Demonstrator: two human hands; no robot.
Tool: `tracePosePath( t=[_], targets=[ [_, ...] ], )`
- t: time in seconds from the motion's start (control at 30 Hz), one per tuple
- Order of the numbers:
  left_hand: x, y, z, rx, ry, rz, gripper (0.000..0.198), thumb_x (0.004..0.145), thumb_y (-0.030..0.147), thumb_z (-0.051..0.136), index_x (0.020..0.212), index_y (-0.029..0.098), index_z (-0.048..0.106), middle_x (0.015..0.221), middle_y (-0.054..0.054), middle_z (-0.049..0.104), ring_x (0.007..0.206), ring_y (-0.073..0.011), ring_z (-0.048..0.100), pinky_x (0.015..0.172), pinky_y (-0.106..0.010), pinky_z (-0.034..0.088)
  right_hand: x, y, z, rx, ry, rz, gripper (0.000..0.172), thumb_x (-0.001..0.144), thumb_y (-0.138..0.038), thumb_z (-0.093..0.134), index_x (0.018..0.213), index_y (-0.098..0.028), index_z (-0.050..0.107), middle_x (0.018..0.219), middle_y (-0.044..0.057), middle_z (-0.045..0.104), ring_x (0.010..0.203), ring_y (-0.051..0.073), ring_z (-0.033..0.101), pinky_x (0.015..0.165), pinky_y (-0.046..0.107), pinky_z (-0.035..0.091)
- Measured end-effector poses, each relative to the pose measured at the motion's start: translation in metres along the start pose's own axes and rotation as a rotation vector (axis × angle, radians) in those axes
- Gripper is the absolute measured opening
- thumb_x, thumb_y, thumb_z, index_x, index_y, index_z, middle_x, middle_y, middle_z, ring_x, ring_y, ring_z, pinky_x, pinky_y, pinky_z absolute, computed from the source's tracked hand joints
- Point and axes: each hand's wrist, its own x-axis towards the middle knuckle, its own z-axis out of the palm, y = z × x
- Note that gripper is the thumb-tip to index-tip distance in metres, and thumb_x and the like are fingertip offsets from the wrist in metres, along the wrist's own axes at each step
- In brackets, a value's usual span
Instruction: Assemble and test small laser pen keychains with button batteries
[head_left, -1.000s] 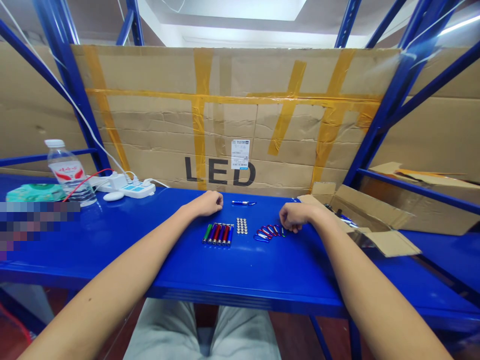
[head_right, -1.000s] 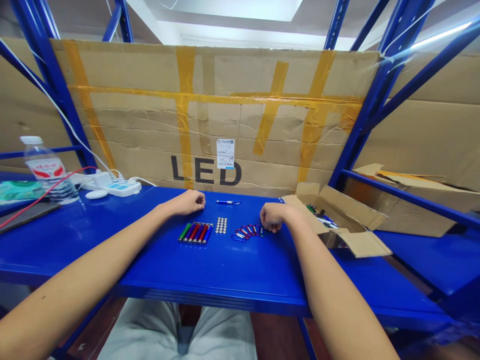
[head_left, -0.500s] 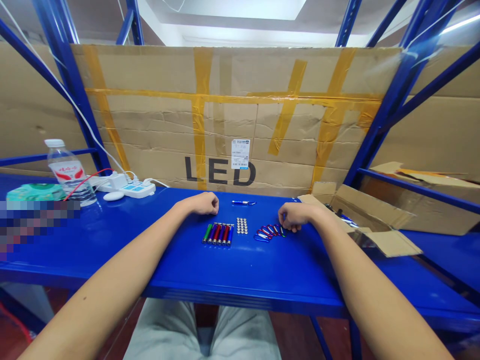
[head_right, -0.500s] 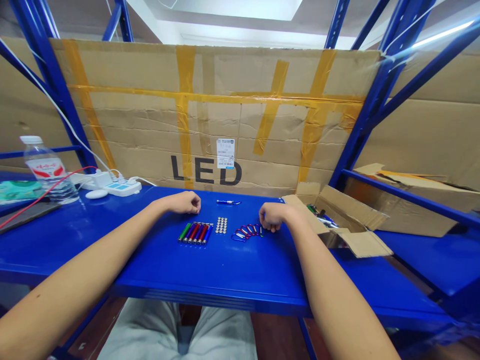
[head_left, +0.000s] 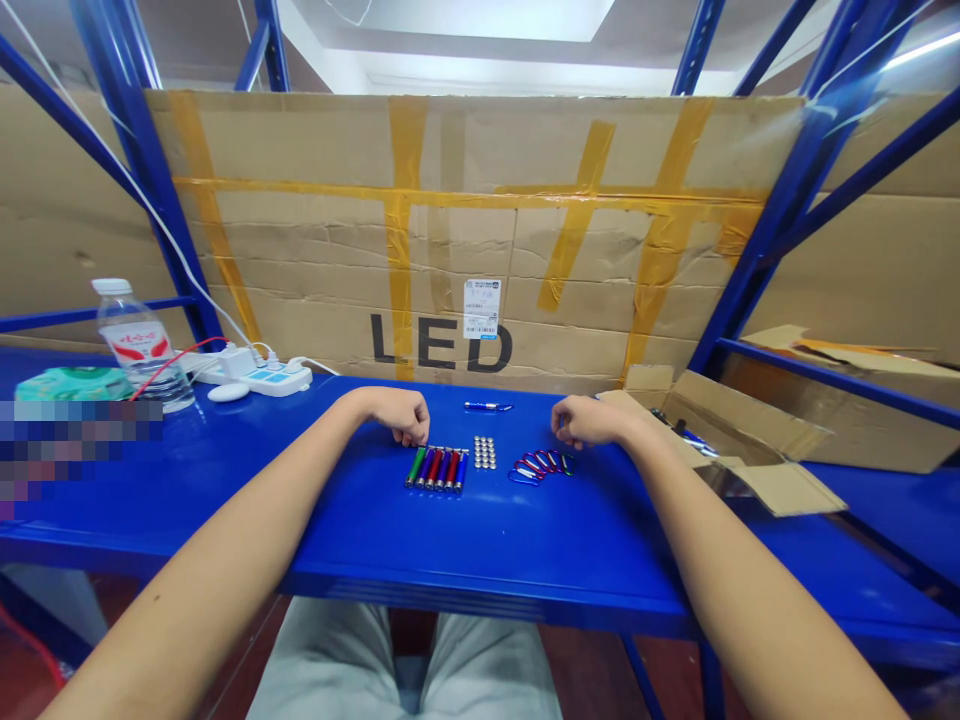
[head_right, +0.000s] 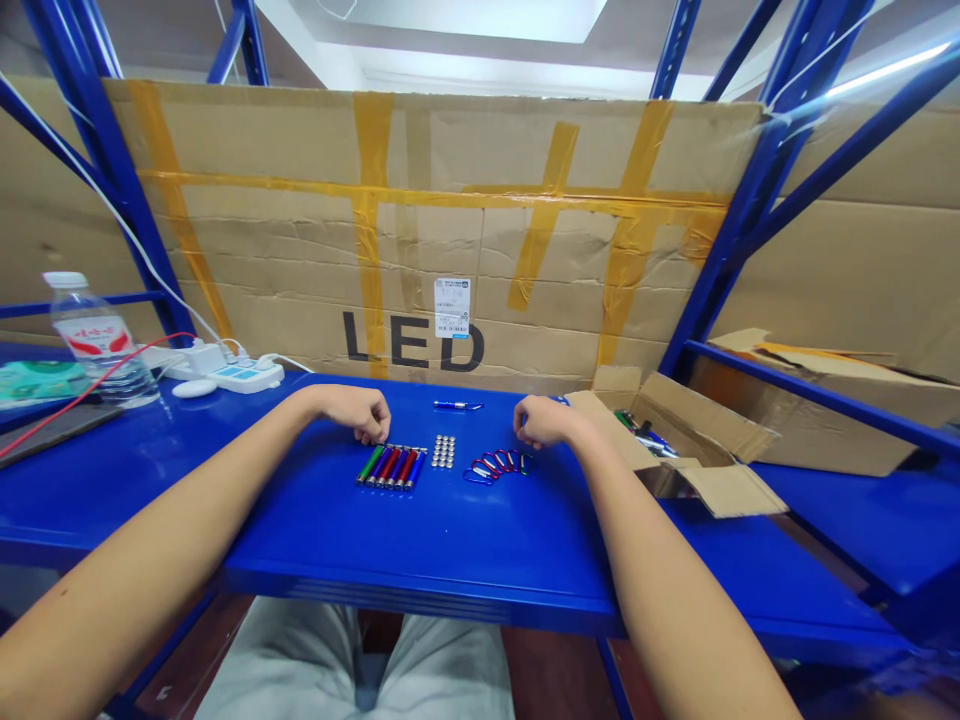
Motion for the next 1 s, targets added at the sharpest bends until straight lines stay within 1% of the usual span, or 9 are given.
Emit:
tracePosePath(
  t=[0.27,0.37,0.47,0.57,0.67,0.73,0.83,0.93,1.0],
  targets=[
    [-0.001,0.0,0.001,0.026,-0.007,0.02,0.014,0.06,0.023,0.061,0.068,0.017,0.069,0.067,-0.003,0.067,0.062,-0.0151,0.059,0.06,-0.026,0.046,-0.001,-0.002,-0.001,-0.032,-0.01,-0.037,0.023,0.065,-0.005,0.052,0.082,-0.015,0.064,0.068,0.003,0.066,0.06,0.014,0.063,0.05,0.02,0.042],
    [0.002,-0.004,-0.002,0.031,0.041,0.043,0.014,0.062,0.023,0.059,0.071,0.016,0.068,0.068,-0.003,0.067,0.063,-0.016,0.06,0.06,-0.026,0.046,-0.002,-0.002,-0.002,-0.035,0.008,-0.046,0.024,0.066,-0.005,0.052,0.084,-0.014,0.065,0.072,0.004,0.068,0.061,0.014,0.064,0.052,0.02,0.042],
    [0.013,-0.007,-0.002,0.101,0.231,0.154,0.015,0.067,0.022,0.056,0.077,0.016,0.067,0.075,-0.004,0.069,0.07,-0.0169,0.061,0.065,-0.026,0.046,-0.001,-0.005,-0.001,-0.055,0.093,-0.093,0.022,0.07,-0.006,0.052,0.085,-0.013,0.067,0.081,0.007,0.072,0.068,0.016,0.065,0.057,0.022,0.044],
    [0.033,-0.002,0.004,0.196,0.494,0.264,0.022,0.076,0.025,0.053,0.091,0.016,0.068,0.097,-0.007,0.071,0.09,-0.0196,0.063,0.08,-0.028,0.047,0.006,-0.011,0.009,-0.067,0.28,-0.195,0.023,0.077,-0.008,0.052,0.092,-0.013,0.068,0.101,0.01,0.072,0.09,0.021,0.065,0.075,0.025,0.047],
    [0.062,0.01,0.012,0.356,0.576,0.316,0.032,0.084,0.027,0.05,0.109,0.014,0.064,0.117,-0.012,0.066,0.109,-0.0235,0.058,0.095,-0.032,0.042,0.016,-0.019,0.022,0.014,0.336,-0.294,0.033,0.081,-0.006,0.046,0.106,-0.013,0.067,0.114,0.011,0.069,0.103,0.022,0.063,0.09,0.028,0.046],
    [0.082,0.021,0.017,0.462,0.58,0.347,0.038,0.085,0.028,0.052,0.12,0.013,0.059,0.127,-0.015,0.06,0.119,-0.0256,0.052,0.1,-0.034,0.039,0.021,-0.022,0.029,0.038,0.343,-0.324,0.037,0.083,-0.006,0.046,0.115,-0.013,0.064,0.123,0.012,0.065,0.112,0.023,0.06,0.098,0.03,0.043],
    [0.107,0.036,0.021,0.557,0.517,0.319,0.045,0.086,0.036,0.057,0.124,0.011,0.055,0.126,-0.018,0.059,0.117,-0.0281,0.053,0.095,-0.036,0.042,0.026,-0.024,0.034,0.043,0.322,-0.337,0.039,0.084,-0.008,0.046,0.119,-0.013,0.062,0.126,0.013,0.063,0.116,0.025,0.058,0.101,0.033,0.042],
    [0.119,0.046,0.026,0.579,0.488,0.327,0.027,0.087,0.032,0.056,0.106,0.013,0.063,0.105,-0.013,0.067,0.101,-0.0265,0.06,0.085,-0.034,0.045,0.028,-0.024,0.037,0.045,0.322,-0.331,0.04,0.084,-0.008,0.047,0.121,-0.012,0.061,0.128,0.014,0.062,0.117,0.026,0.058,0.101,0.034,0.042],
    [0.117,0.049,0.03,0.585,0.495,0.347,0.018,0.089,0.027,0.054,0.097,0.014,0.063,0.097,-0.011,0.067,0.095,-0.0246,0.061,0.081,-0.032,0.045,0.029,-0.025,0.038,0.053,0.347,-0.326,0.04,0.084,-0.01,0.048,0.123,-0.011,0.06,0.129,0.016,0.061,0.119,0.027,0.057,0.102,0.035,0.041]
  ],
)
